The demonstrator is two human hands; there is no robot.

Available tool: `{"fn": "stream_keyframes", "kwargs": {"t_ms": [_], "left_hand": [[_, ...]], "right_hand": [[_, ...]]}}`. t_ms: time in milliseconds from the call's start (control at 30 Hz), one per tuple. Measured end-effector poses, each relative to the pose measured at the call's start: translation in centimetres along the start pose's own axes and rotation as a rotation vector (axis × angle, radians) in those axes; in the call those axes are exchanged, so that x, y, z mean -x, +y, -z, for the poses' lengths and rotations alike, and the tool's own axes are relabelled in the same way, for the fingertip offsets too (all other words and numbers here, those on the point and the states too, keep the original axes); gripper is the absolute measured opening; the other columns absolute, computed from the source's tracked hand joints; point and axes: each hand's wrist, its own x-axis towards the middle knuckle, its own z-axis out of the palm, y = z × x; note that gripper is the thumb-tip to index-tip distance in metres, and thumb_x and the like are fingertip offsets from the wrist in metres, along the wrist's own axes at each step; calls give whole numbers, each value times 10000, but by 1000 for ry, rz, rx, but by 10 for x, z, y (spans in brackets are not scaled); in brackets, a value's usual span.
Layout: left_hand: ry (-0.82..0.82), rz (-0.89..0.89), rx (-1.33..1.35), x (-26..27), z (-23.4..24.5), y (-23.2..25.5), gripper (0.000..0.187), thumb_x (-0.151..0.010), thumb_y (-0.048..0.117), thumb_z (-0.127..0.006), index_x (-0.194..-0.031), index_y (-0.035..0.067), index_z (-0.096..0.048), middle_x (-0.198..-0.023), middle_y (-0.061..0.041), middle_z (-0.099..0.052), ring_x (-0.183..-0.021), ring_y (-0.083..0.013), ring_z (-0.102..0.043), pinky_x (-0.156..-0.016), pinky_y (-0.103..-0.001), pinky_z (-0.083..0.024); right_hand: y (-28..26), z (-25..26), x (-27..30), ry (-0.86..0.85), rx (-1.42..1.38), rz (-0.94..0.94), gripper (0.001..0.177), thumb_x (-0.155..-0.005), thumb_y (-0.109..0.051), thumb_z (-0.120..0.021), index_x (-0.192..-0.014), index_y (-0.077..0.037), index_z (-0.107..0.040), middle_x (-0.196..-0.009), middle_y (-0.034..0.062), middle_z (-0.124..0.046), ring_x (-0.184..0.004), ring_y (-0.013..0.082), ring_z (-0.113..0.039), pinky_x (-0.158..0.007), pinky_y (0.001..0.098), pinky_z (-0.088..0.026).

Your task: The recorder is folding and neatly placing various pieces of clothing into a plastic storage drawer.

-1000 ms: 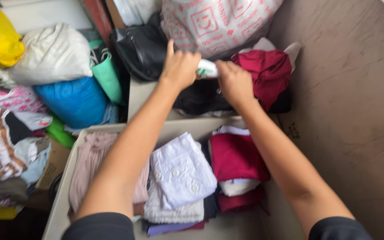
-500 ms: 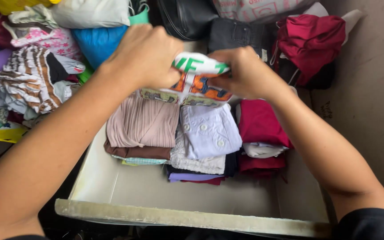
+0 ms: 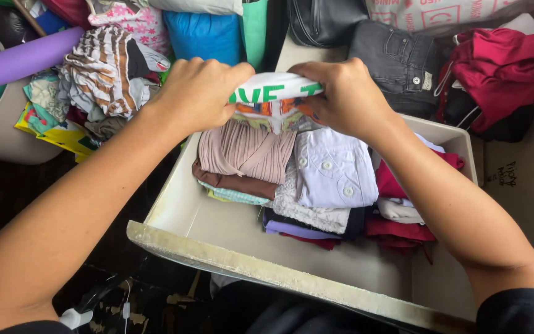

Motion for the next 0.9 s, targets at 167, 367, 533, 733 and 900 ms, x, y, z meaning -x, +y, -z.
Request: {"fn": "stream_keyframes", "kwargs": {"t_ms": [167, 367, 533, 733, 900], "left_hand": [[469, 36, -334, 30, 10, 19, 416, -839, 116, -746, -1244, 91, -656, -1162, -74, -692, -1008, -268, -664, -805, -425, -517], [167, 106, -313, 79, -93, 72, 663, -738, 132, -702, -1380, 20, -581, -1281, -159, -607, -1091, -316, -596, -759, -432, -537], [48, 138, 49, 72, -81, 71, 645, -805, 239, -677, -1381, -17, -543, -1372, -247, -561, -1215, -392, -550, -833, -475, -561], [-45, 353, 80, 44, -101, 27, 728, -969, 493, -575, -1437, -46, -433, -1510, -285, -401, -1396, -472, -372, -1129, -590, -351], [-182, 444, 104, 38, -126, 44, 965, -974, 651, -486, -1495, -118, -223, -1574, -405, -152, -1480, -602, -105, -1193, -667, -135]], "right_hand": [[23, -11, -23, 257, 10, 341, 504, -782, 1, -841, -1258, -20, -679, -1205, 191, -729, -1035, 332, -731, -882, 383, -602], [113, -102, -12, 152, 339, 514, 523, -811, -10, -749, -1316, -141, -709, -1345, 34, -709, -1343, 351, -559, -1107, 447, -481], [112, -107, 2, 12, 454, 446, 645, -744, -13, -661, -1375, -146, -683, -1413, 33, -670, -1379, 381, -472, -1113, 481, -406], [71, -112, -12, -125, 8, -58, 491, -943, -200, -584, -1425, -109, -575, -1436, 139, -624, -1374, 348, -538, -1181, 432, -435], [64, -143, -23, -43, -40, 18, 676, -988, -428, -635, -1481, -7, -443, -1524, 280, -445, -1403, 482, -369, -1161, 520, -314]]}}
